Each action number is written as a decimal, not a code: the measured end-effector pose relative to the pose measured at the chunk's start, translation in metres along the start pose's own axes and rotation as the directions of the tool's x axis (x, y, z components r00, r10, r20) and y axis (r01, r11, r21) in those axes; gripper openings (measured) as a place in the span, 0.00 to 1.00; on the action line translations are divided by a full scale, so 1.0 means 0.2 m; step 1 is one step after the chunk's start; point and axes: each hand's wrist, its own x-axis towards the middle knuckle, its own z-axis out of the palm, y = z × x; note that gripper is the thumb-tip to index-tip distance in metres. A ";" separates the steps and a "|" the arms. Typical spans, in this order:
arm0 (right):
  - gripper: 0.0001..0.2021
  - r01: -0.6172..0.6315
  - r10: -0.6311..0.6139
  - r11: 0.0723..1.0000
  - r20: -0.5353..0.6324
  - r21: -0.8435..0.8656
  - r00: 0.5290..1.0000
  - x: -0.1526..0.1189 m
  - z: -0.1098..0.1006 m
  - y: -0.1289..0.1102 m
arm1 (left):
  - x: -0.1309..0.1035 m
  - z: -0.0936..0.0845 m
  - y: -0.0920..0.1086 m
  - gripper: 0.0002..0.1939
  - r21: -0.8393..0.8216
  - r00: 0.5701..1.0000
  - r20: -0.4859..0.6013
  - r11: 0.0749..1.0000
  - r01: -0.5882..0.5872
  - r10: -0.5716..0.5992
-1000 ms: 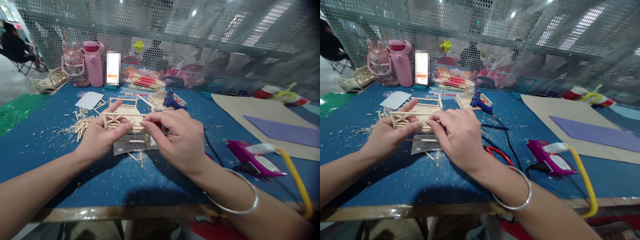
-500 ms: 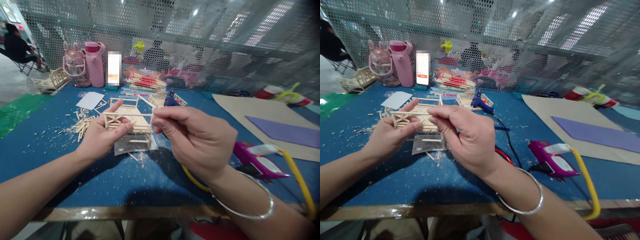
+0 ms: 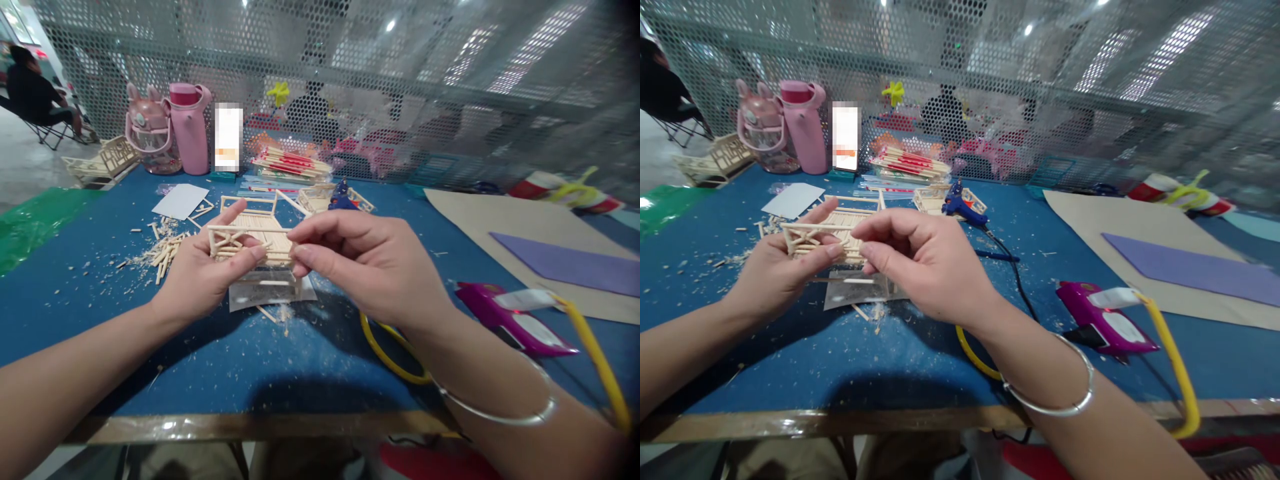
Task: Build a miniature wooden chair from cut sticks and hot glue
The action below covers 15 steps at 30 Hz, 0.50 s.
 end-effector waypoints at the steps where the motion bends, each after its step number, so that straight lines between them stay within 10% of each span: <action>1: 0.06 0.004 -0.004 1.000 0.000 0.003 1.000 0.00 -0.01 0.00 | 0.00 0.00 0.00 0.07 -0.009 1.000 -0.001 1.000 -0.002 0.002; 15: 0.03 -0.035 -0.007 0.934 -0.116 -0.355 0.993 -0.02 0.01 -0.04 | 0.00 0.01 0.00 0.07 0.008 1.000 -0.007 1.000 0.001 -0.001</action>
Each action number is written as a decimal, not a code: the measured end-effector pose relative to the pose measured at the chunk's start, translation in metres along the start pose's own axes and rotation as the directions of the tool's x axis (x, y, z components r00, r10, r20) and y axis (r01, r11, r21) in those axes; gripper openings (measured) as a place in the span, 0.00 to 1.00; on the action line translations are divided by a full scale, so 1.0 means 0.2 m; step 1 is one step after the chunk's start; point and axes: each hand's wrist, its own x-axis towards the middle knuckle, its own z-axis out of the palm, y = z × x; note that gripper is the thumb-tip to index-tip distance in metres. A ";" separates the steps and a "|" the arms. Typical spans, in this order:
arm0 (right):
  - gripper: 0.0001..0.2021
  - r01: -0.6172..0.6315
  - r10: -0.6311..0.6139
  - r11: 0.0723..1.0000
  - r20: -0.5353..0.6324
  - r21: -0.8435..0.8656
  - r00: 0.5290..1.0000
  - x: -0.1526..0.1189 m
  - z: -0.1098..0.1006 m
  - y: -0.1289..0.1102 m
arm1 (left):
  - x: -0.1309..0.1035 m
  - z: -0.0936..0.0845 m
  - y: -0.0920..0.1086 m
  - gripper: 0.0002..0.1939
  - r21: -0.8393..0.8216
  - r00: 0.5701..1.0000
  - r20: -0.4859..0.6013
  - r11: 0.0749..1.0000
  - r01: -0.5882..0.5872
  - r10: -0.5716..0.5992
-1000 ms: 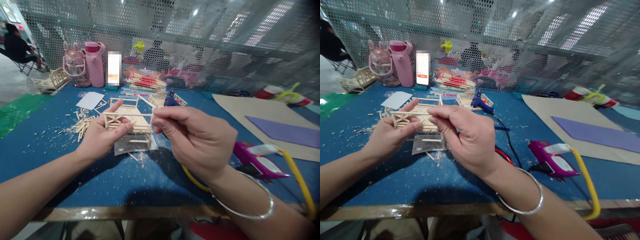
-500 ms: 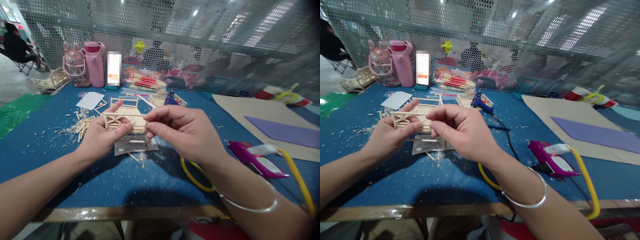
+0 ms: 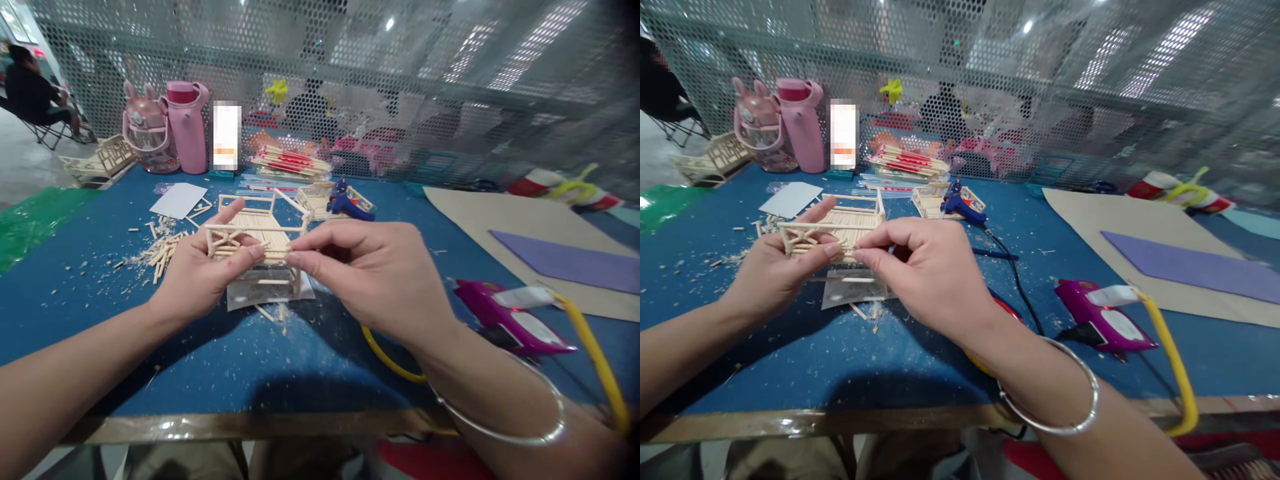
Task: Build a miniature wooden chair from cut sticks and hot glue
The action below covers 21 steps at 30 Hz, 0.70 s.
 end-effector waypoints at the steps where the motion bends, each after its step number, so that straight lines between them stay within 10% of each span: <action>1: 0.04 0.036 -0.038 0.996 -0.019 -0.077 0.999 0.00 0.01 0.01 | 0.00 0.00 0.00 0.07 -0.008 1.000 0.001 1.000 0.001 -0.001; 21: 0.09 0.161 -0.163 0.974 0.003 -0.158 0.987 0.00 0.09 0.07 | 0.00 0.00 0.00 0.06 0.003 1.000 0.007 1.000 -0.010 0.010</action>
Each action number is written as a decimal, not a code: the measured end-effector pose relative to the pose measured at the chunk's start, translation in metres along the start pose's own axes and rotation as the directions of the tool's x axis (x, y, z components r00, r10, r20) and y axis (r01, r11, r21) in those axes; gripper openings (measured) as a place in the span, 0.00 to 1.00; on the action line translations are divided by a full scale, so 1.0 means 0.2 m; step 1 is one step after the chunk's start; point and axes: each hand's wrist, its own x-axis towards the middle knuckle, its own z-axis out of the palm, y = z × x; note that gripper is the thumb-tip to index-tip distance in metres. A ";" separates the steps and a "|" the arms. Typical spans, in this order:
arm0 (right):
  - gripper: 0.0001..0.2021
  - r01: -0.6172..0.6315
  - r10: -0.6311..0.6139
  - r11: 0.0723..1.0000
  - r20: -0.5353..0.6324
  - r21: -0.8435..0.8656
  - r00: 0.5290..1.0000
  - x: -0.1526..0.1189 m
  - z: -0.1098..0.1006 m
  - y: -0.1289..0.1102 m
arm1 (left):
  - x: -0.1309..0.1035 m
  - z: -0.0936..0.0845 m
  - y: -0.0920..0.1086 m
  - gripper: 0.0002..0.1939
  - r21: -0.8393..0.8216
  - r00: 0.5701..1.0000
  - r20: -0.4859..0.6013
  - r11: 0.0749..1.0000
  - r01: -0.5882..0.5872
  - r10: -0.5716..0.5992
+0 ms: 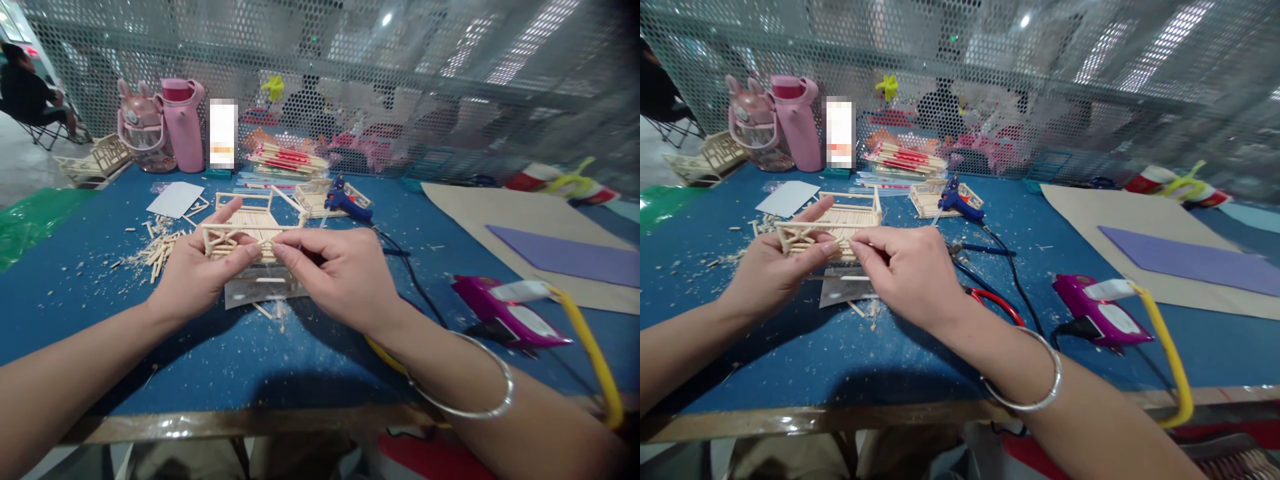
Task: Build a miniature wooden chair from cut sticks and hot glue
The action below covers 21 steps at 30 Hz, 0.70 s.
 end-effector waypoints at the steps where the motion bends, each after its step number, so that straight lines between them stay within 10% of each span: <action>1: 0.09 0.002 -0.002 1.000 0.002 0.009 1.000 0.00 0.00 0.00 | 0.00 0.00 0.00 0.07 -0.001 1.000 -0.001 1.000 0.006 -0.006; 21: 0.10 -0.007 0.007 1.000 0.038 0.014 0.999 0.09 -0.01 0.03 | 0.08 0.00 -0.01 0.07 -0.039 1.000 0.027 0.999 0.003 -0.002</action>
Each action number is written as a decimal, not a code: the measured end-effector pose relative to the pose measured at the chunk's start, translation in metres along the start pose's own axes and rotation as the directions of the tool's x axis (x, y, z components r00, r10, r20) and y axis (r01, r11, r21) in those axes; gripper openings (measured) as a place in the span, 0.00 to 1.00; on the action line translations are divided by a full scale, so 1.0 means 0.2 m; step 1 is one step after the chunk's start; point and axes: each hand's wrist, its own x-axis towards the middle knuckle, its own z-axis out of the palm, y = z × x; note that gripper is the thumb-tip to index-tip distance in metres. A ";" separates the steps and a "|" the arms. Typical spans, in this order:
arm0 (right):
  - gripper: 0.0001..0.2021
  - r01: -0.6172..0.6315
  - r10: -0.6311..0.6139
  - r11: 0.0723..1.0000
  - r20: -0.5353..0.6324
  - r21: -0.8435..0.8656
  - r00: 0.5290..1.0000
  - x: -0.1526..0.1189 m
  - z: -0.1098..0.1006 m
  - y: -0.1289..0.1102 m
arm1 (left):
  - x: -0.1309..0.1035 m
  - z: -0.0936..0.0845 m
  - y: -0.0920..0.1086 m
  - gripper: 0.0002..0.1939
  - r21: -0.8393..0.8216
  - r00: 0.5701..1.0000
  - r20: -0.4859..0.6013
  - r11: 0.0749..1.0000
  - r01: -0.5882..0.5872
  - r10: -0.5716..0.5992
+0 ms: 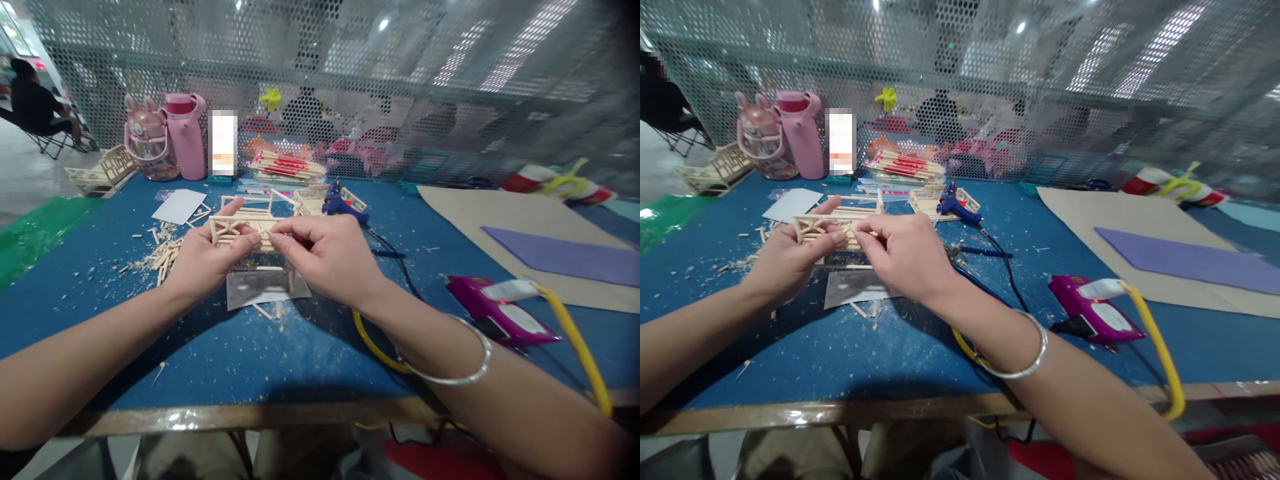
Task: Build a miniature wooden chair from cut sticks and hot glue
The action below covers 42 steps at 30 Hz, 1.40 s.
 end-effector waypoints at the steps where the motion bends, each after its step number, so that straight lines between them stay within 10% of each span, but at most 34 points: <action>1: 0.10 -0.003 0.003 1.000 0.007 -0.003 1.000 0.02 -0.01 0.01 | 0.02 0.00 0.00 0.07 -0.019 1.000 -0.001 1.000 -0.010 0.010; 8: 0.10 -0.042 0.043 0.997 0.005 -0.061 0.999 0.15 -0.03 0.04 | 0.16 0.01 -0.03 0.06 -0.123 0.998 -0.021 0.990 -0.062 0.060; 42: 0.11 0.012 -0.010 0.993 0.017 -0.121 1.000 0.08 0.02 0.08 | 0.10 0.01 -0.04 0.07 0.018 1.000 -0.001 1.000 -0.022 0.022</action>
